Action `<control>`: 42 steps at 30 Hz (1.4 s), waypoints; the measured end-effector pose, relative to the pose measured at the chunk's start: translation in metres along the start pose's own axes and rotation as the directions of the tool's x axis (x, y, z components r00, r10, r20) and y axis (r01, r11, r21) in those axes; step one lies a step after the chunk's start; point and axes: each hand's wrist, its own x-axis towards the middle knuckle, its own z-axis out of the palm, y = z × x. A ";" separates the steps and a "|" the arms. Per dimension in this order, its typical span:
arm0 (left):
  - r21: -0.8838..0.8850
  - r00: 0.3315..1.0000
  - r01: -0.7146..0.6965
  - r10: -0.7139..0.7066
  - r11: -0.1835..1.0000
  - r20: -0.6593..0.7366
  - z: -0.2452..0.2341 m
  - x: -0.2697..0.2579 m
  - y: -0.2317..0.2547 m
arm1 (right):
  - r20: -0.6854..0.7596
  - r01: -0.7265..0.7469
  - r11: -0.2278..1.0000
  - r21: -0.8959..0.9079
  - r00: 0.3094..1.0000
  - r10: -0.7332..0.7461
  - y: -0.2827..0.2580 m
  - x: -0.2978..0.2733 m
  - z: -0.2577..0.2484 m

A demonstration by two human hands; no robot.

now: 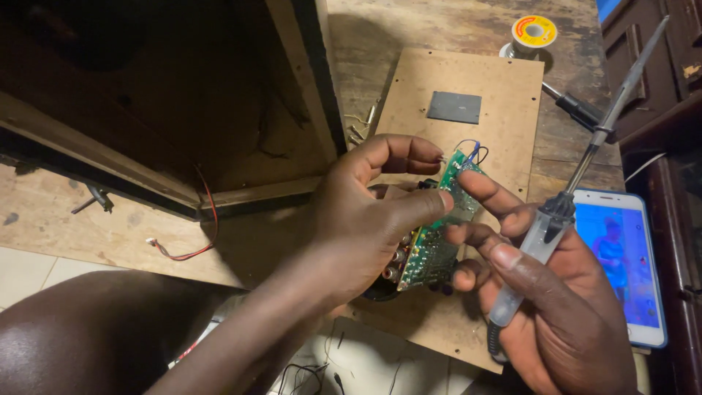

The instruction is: Repairing a circuit board by inspecting and probing components with a tool

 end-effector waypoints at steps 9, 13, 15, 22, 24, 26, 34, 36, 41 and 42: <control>0.016 0.995 0.089 -0.090 0.996 0.040 0.000 -0.005 0.011 | -0.063 0.031 0.996 -0.082 0.997 -0.036 0.005 -0.002 0.005; 0.086 0.996 0.073 -0.077 0.994 0.051 -0.002 -0.005 0.010 | -0.068 0.059 0.993 -0.106 0.995 -0.067 0.007 -0.003 0.007; 0.105 0.997 0.058 -0.064 0.993 0.053 -0.003 -0.005 0.010 | -0.072 0.044 0.991 -0.125 0.996 -0.054 0.006 -0.002 0.007; 0.118 0.998 0.038 -0.044 0.992 0.046 -0.004 -0.003 0.006 | -0.047 0.050 0.987 -0.156 0.997 -0.058 0.002 -0.004 0.008; 0.030 0.997 -0.037 0.034 0.999 0.074 -0.001 0.000 -0.008 | -0.060 0.035 0.983 -0.181 0.997 -0.047 -0.002 -0.003 0.008; -0.060 0.989 -0.106 0.111 0.993 0.097 0.000 0.000 -0.013 | -0.075 0.018 0.978 -0.206 0.997 -0.034 -0.004 -0.003 0.007; 0.160 0.995 -0.075 0.064 0.984 0.073 0.000 -0.006 -0.003 | -0.083 0.037 0.980 -0.195 0.995 -0.054 -0.005 -0.004 -0.002; 0.266 0.990 -0.132 0.112 0.955 0.089 -0.002 -0.011 0.000 | -0.088 0.047 0.982 -0.180 0.994 -0.063 -0.005 -0.003 -0.005; 0.361 0.938 -0.347 0.308 0.866 0.162 -0.024 -0.037 0.002 | -0.106 0.043 0.977 -0.209 0.992 -0.066 -0.004 -0.006 -0.019; 0.464 0.849 -0.523 0.486 0.715 0.207 -0.032 -0.045 0.011 | -0.145 0.048 0.954 -0.297 0.985 -0.095 -0.003 -0.008 -0.022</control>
